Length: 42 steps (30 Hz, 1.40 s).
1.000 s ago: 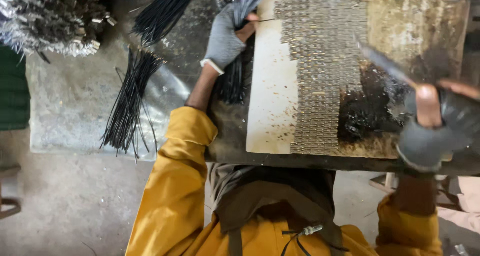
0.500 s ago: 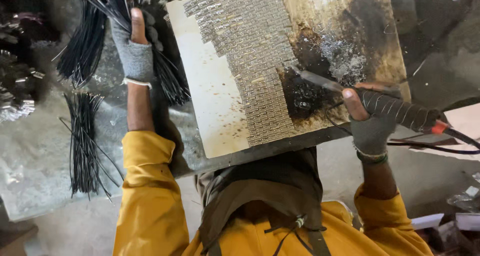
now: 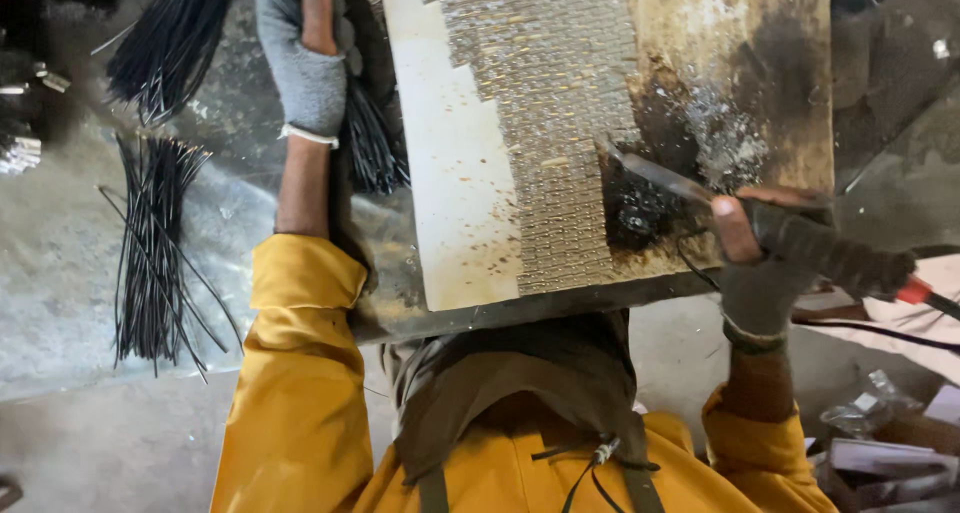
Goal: The person holds a bundle of black plastic bristles in one gloved hand and presses the ends against a heated blade to trim and seal them, then sets the finished bundle on the table and picks up the next bundle, repeating the process.
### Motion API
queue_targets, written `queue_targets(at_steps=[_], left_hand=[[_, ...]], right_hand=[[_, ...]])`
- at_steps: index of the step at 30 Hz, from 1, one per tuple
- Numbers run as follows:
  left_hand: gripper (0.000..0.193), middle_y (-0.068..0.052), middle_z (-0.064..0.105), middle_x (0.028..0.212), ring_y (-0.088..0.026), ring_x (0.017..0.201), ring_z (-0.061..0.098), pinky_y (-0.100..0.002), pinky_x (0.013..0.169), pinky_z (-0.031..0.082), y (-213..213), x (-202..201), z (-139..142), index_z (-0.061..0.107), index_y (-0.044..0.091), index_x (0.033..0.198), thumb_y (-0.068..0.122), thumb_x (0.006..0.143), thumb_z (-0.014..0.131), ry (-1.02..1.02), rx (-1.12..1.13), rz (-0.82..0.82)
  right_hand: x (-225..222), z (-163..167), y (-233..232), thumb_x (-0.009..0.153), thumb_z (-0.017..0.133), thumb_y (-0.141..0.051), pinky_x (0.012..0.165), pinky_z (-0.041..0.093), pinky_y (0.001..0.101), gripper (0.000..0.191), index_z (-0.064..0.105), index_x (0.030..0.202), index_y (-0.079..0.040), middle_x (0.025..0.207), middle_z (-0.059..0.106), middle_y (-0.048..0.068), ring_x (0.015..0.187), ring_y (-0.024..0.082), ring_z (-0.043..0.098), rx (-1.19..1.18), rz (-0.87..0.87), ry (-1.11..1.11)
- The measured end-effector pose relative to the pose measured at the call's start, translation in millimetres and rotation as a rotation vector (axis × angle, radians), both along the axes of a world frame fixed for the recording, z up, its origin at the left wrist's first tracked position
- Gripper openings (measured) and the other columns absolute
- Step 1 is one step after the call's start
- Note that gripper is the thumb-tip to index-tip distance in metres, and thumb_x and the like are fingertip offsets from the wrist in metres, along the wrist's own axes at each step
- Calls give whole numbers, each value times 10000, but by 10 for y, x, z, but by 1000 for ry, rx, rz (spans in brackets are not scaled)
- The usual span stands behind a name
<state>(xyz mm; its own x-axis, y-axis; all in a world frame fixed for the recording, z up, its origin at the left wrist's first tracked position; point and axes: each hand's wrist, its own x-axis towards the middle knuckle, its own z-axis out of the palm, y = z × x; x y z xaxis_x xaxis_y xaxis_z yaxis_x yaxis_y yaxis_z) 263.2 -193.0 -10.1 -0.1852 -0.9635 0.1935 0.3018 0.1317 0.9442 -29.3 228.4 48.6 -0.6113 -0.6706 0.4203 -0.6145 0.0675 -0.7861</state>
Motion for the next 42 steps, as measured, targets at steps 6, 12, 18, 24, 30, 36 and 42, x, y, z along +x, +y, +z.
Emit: queue_targets(at_steps=[6, 12, 18, 24, 30, 36, 42], left_hand=[[138, 4, 712, 920, -100, 859, 653, -311, 766, 526, 80, -64, 152, 673, 11, 981, 100, 1074, 721, -177, -488, -86], [143, -121, 700, 825, -221, 763, 671, -343, 726, 532, 7, -144, 13, 666, 12, 935, 117, 923, 762, -487, -552, 78], [171, -185, 627, 873, -336, 801, 613, -389, 753, 525, -13, -229, -78, 606, 5, 967, 114, 901, 719, -522, -639, 134], [209, -170, 623, 856, -309, 786, 623, -388, 718, 511, 13, -213, -66, 607, -9, 973, 134, 922, 750, -516, -593, 84], [231, -156, 610, 825, -286, 745, 618, -396, 700, 512, 72, -217, -33, 607, 9, 919, 142, 879, 791, -457, -530, 74], [298, -169, 611, 838, -321, 771, 612, -400, 717, 508, 45, -244, -33, 595, 1, 903, 188, 854, 822, -490, -532, 128], [351, -196, 647, 926, -367, 888, 647, -414, 850, 543, -13, -296, -153, 626, -7, 979, 237, 822, 822, -543, -663, 246]], right_hand=[[-252, 87, -45, 1048, 745, -117, 825, 455, 243, 185, 625, 1127, 0, 1042, 616, 55, 895, 140, 569, 9, 25, 27], [-113, 171, -1026, 1065, 767, -112, 789, 496, 257, 204, 604, 1146, -21, 1019, 612, 38, 871, 132, 574, -179, 221, -87], [45, 105, -2208, 1067, 826, -79, 784, 533, 293, 246, 598, 1158, -64, 1059, 632, 40, 872, 140, 587, -283, 436, -184], [93, -24, -2651, 1107, 855, -94, 874, 544, 313, 290, 598, 1243, -93, 1135, 637, 43, 963, 134, 597, -235, 496, -256], [84, -43, -2656, 1089, 857, -129, 836, 568, 304, 321, 578, 1247, -109, 1178, 625, 28, 951, 128, 619, -190, 540, -361], [88, -25, -2698, 1124, 838, -112, 873, 522, 307, 263, 596, 1201, -46, 1108, 634, 55, 940, 137, 584, -174, 465, -144], [33, -106, -2758, 1146, 839, -127, 890, 568, 316, 253, 610, 1208, -39, 1127, 653, 71, 952, 148, 623, -222, 539, -76]])
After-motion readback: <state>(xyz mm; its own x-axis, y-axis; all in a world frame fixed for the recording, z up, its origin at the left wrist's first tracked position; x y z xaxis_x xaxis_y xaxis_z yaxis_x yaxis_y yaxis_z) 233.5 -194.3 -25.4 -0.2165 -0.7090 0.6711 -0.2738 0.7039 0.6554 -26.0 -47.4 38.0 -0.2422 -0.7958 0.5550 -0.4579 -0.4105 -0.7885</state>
